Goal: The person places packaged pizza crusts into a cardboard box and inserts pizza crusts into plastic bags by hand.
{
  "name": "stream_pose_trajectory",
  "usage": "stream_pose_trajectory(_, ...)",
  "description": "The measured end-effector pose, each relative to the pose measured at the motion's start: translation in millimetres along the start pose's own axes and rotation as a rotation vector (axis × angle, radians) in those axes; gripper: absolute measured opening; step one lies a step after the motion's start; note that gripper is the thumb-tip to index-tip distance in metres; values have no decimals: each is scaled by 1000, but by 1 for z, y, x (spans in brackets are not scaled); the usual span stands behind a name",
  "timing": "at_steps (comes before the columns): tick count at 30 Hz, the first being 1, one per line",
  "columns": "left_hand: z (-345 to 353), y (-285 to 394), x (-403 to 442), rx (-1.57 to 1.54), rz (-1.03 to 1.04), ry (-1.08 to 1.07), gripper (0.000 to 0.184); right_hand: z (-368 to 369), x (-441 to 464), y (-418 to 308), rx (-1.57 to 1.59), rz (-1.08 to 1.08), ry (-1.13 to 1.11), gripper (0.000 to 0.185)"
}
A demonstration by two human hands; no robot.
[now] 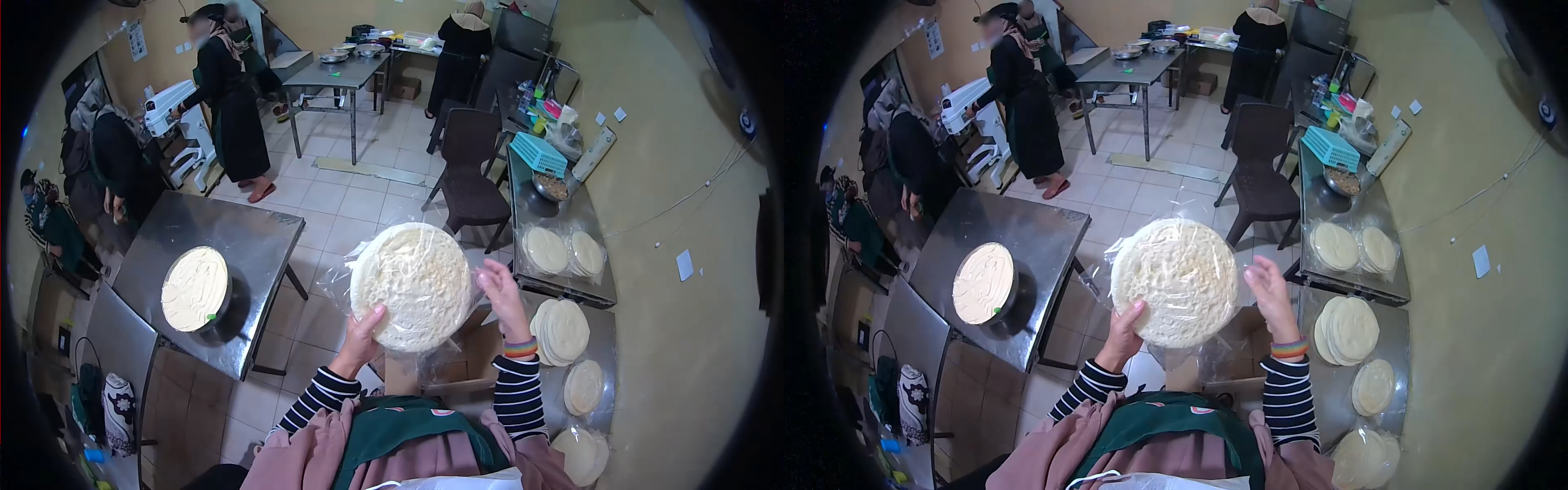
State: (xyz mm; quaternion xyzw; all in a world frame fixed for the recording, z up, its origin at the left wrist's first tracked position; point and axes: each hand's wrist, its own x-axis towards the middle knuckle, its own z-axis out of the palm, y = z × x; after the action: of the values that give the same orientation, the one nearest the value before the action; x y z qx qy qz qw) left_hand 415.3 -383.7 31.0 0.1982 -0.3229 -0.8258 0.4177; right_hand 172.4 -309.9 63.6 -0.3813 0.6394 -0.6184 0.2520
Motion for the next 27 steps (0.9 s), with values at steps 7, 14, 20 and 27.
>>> stream_pose_trajectory(7, -60, 21, -8, -118, -128, -334, 91, 17, 2, -27, 212, -71, -36, 10)
stream_pose_trajectory(14, -134, 19, 8, -533, -390, -582, 117, 29, -20, -67, 169, -76, -124, 7)
stream_pose_trajectory(20, -97, 50, -3, -305, -373, -510, 105, 29, -44, -87, 258, -281, -218, 4)
stream_pose_trajectory(27, -36, 74, -14, 359, -366, -521, 54, 34, -52, -99, 84, -305, -283, 6)
